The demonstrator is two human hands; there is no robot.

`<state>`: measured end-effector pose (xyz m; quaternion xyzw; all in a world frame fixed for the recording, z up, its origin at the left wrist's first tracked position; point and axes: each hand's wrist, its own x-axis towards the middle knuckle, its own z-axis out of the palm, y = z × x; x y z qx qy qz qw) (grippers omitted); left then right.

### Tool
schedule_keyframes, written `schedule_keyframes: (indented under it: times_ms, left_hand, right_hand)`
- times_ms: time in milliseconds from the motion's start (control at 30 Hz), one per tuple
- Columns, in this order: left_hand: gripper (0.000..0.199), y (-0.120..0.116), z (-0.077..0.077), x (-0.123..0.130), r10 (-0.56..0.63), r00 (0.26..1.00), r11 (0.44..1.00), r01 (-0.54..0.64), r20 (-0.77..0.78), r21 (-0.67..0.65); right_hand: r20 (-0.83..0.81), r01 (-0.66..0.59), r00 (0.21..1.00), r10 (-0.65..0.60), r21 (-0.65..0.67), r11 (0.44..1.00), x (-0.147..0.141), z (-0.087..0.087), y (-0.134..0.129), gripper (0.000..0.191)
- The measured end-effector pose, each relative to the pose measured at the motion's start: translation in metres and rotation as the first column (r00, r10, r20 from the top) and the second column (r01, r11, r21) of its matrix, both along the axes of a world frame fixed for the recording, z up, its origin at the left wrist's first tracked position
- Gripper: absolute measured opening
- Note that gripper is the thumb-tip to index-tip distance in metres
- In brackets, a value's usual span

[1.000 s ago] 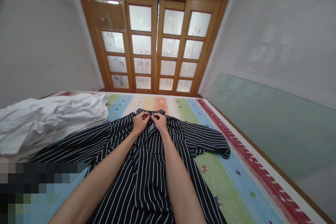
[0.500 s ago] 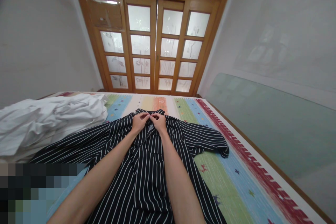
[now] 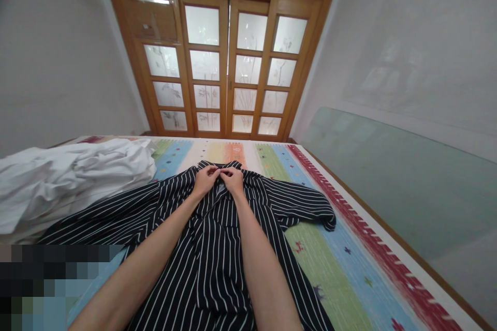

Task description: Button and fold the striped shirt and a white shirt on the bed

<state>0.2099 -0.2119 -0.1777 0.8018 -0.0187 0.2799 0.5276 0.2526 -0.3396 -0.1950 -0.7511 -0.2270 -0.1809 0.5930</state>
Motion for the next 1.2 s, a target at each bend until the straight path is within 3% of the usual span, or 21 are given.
schedule_keyframes:
  times_ms: [833,1200]
  left_hand:
    - [0.009,0.008,-0.010,0.011,-0.041,0.999,0.985,0.041,0.001,-0.170]
    - [0.012,0.006,-0.009,0.009,-0.047,0.999,0.970,0.048,0.011,-0.236]
  right_hand:
    - [-0.086,0.007,0.996,-0.006,0.011,1.000,-0.008,0.006,0.001,0.018]
    - [-0.040,0.005,0.999,-0.004,0.023,1.000,-0.009,0.007,0.001,0.019]
